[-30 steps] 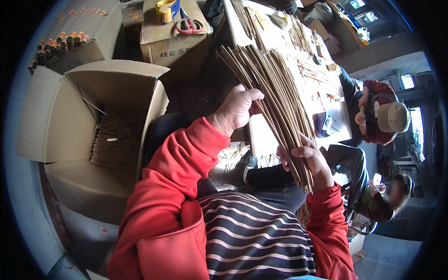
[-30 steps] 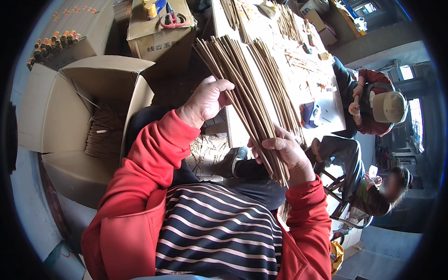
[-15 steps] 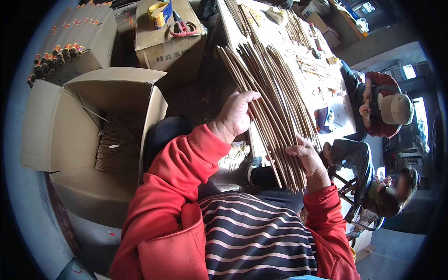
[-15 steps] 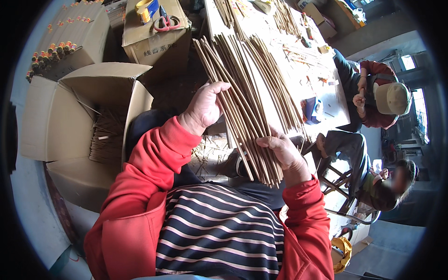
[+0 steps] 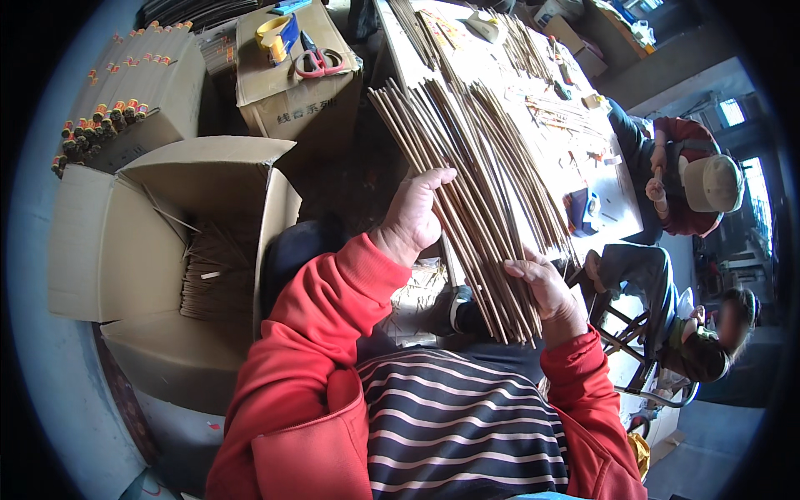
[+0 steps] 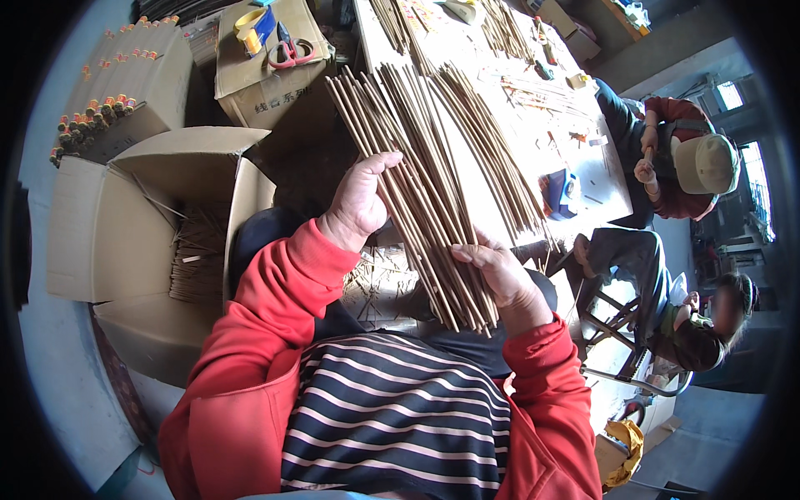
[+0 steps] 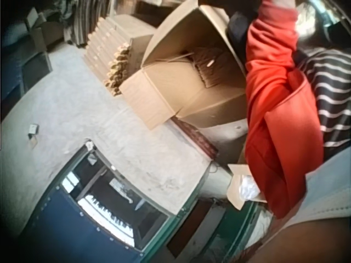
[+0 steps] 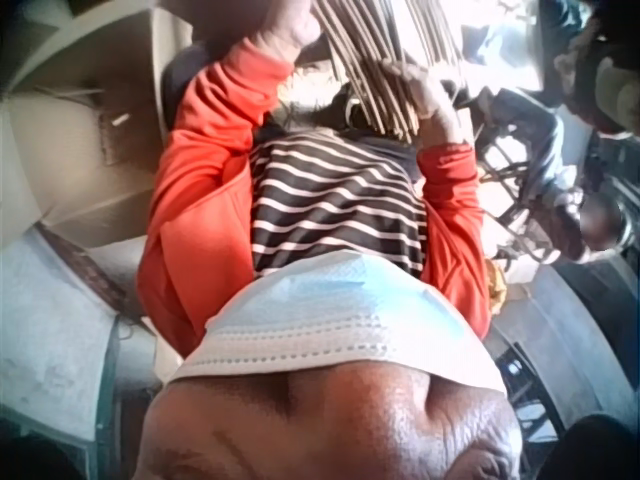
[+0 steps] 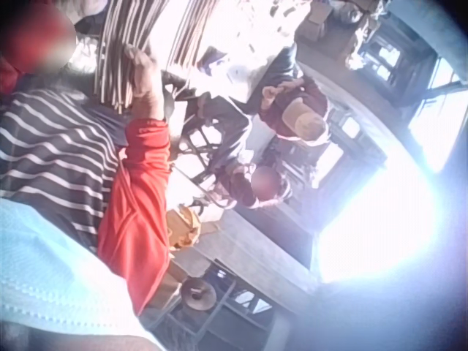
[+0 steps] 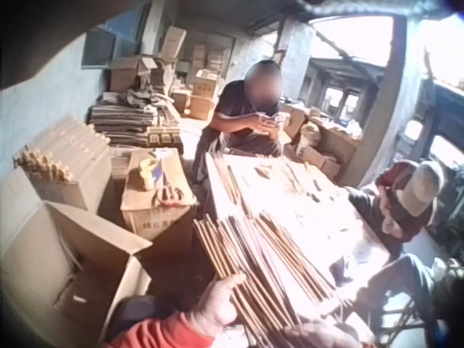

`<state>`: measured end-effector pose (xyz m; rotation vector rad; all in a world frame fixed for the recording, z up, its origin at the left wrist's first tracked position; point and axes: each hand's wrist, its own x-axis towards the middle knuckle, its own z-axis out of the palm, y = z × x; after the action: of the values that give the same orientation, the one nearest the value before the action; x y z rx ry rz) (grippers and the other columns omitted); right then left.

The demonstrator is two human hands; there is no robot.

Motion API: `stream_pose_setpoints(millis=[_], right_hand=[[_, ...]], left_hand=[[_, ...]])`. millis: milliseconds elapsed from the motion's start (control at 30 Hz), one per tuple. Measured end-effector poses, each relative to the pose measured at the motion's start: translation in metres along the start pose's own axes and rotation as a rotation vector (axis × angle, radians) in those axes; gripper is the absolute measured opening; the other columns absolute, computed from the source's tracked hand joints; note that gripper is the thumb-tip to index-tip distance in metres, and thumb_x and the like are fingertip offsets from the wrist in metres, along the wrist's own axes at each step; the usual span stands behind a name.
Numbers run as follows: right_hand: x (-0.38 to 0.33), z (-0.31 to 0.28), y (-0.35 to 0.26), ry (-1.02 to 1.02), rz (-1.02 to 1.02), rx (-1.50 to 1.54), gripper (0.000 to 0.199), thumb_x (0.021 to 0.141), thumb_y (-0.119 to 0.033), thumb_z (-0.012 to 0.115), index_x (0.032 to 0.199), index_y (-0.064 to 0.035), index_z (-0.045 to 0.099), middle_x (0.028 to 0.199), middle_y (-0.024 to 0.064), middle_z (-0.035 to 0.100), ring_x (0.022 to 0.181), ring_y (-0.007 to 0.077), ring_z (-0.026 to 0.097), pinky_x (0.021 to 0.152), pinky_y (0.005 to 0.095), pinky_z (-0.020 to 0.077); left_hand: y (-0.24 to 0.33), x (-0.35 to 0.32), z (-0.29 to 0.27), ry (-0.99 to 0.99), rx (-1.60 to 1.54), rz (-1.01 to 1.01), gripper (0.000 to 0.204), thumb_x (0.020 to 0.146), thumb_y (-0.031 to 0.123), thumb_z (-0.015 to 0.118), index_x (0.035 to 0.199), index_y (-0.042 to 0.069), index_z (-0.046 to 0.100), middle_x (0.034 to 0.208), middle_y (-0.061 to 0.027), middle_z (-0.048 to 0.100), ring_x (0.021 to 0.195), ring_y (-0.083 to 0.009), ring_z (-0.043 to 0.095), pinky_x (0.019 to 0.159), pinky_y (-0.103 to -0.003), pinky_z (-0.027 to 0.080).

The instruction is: The person gathers thin wooden sticks, aligns them into a bundle, and wraps a small paper label around the bundle to secure it. The person repeats this process, placing completed bundles into a cardboard box.

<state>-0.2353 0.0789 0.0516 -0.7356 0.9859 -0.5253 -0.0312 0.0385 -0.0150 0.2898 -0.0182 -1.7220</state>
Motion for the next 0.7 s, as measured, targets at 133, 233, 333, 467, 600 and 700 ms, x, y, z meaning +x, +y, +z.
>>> stream_pose_setpoints(millis=[133, 233, 333, 467, 600, 700], right_hand=[[0.000, 0.000, -0.003, -0.007, 0.022, -0.003, 0.045, 0.084, -0.006, 0.055, 0.127, -0.0004, 0.042, 0.098, 0.0106, 0.061, 0.081, 0.0177, 0.063, 0.071, 0.0302, 0.0541], [-0.003, 0.006, -0.007, -0.001, 0.013, -0.019, 0.041, 0.088, -0.013, 0.054, 0.125, 0.0007, 0.041, 0.099, 0.0152, 0.061, 0.081, 0.0253, 0.064, 0.070, 0.0374, 0.0554], [-0.002, 0.006, -0.004, 0.011, 0.040, 0.078, 0.039, 0.091, -0.015, 0.050, 0.126, 0.0002, 0.041, 0.103, 0.0145, 0.060, 0.084, 0.0234, 0.064, 0.072, 0.0359, 0.0548], [-0.002, 0.015, -0.006, -0.144, -0.022, -0.078, 0.042, 0.093, -0.015, 0.048, 0.131, -0.0007, 0.037, 0.108, 0.0117, 0.058, 0.092, 0.0179, 0.061, 0.082, 0.0303, 0.0504], [-0.001, 0.007, -0.005, -0.145, -0.052, -0.139, 0.041, 0.093, -0.015, 0.048, 0.131, -0.0012, 0.038, 0.108, 0.0093, 0.058, 0.092, 0.0144, 0.059, 0.081, 0.0293, 0.0500], [-0.010, 0.006, -0.010, -0.097, -0.008, -0.083, 0.040, 0.095, -0.019, 0.046, 0.130, -0.0012, 0.040, 0.106, 0.0089, 0.059, 0.087, 0.0131, 0.060, 0.075, 0.0288, 0.0522]], left_hand=[[0.001, 0.002, -0.010, -0.039, 0.027, -0.001, 0.019, 0.080, 0.013, 0.053, 0.092, 0.000, 0.060, 0.084, -0.0112, 0.065, 0.079, -0.0242, 0.064, 0.077, -0.037, 0.053], [0.003, -0.002, -0.009, -0.079, 0.009, -0.005, 0.021, 0.081, 0.015, 0.053, 0.094, 0.000, 0.060, 0.088, -0.0116, 0.065, 0.080, -0.0245, 0.064, 0.078, -0.037, 0.052], [0.002, -0.004, 0.002, -0.014, 0.016, -0.013, 0.023, 0.083, 0.017, 0.054, 0.097, 0.000, 0.059, 0.093, -0.0118, 0.065, 0.085, -0.0249, 0.063, 0.081, -0.038, 0.051], [-0.002, -0.004, 0.009, -0.080, -0.016, -0.047, 0.030, 0.084, 0.020, 0.057, 0.108, 0.002, 0.057, 0.102, -0.0129, 0.064, 0.093, -0.0267, 0.062, 0.087, -0.042, 0.048], [0.000, 0.001, 0.008, -0.087, 0.043, -0.134, 0.028, 0.085, 0.018, 0.055, 0.108, 0.001, 0.057, 0.102, -0.0136, 0.064, 0.094, -0.0274, 0.062, 0.087, -0.043, 0.049], [-0.002, -0.001, 0.013, -0.044, 0.033, -0.105, 0.029, 0.086, 0.019, 0.053, 0.108, 0.000, 0.057, 0.103, -0.0149, 0.063, 0.094, -0.0287, 0.062, 0.087, -0.043, 0.048]])
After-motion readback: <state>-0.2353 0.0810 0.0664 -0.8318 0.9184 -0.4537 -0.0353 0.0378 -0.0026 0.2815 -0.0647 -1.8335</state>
